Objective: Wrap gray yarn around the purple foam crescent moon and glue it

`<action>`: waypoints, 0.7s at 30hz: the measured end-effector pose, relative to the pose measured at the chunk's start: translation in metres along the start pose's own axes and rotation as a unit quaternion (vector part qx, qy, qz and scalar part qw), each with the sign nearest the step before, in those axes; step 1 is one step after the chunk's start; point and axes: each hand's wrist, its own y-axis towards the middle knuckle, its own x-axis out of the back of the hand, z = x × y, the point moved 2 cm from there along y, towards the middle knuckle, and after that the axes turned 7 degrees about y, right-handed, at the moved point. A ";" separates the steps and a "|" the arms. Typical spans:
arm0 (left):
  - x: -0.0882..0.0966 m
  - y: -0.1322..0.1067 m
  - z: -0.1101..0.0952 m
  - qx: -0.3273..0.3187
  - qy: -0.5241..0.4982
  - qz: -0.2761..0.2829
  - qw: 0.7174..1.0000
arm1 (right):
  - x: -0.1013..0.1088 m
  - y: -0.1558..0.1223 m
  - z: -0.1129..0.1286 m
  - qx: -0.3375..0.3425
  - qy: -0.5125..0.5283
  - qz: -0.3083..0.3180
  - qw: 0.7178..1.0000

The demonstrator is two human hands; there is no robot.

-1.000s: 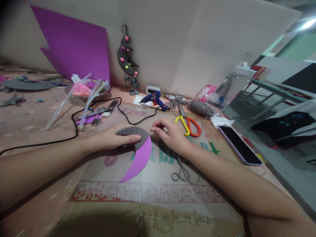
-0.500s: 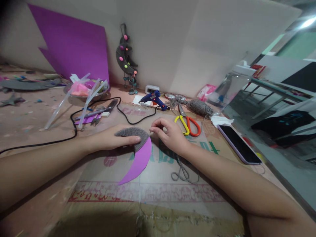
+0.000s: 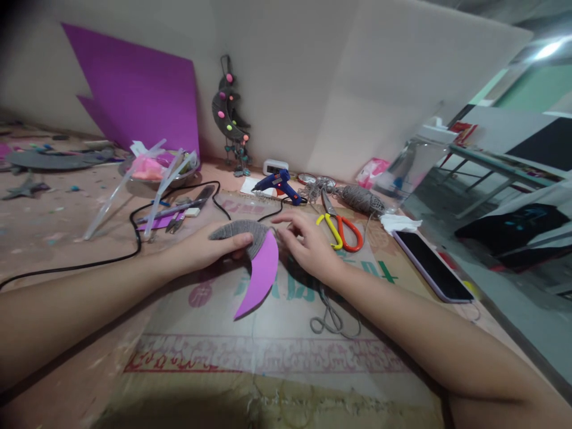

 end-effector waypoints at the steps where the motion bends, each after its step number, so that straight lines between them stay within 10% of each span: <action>1: 0.001 0.001 0.000 -0.002 -0.002 -0.021 1.000 | 0.003 0.000 0.000 -0.019 0.006 -0.038 0.999; 15: 0.000 0.003 0.008 0.007 -0.019 -0.075 0.997 | -0.013 -0.008 0.014 -0.193 0.114 0.092 0.970; 21: -0.004 0.001 0.001 -0.049 0.203 -0.041 0.977 | -0.013 -0.009 0.013 -0.186 0.118 0.087 0.972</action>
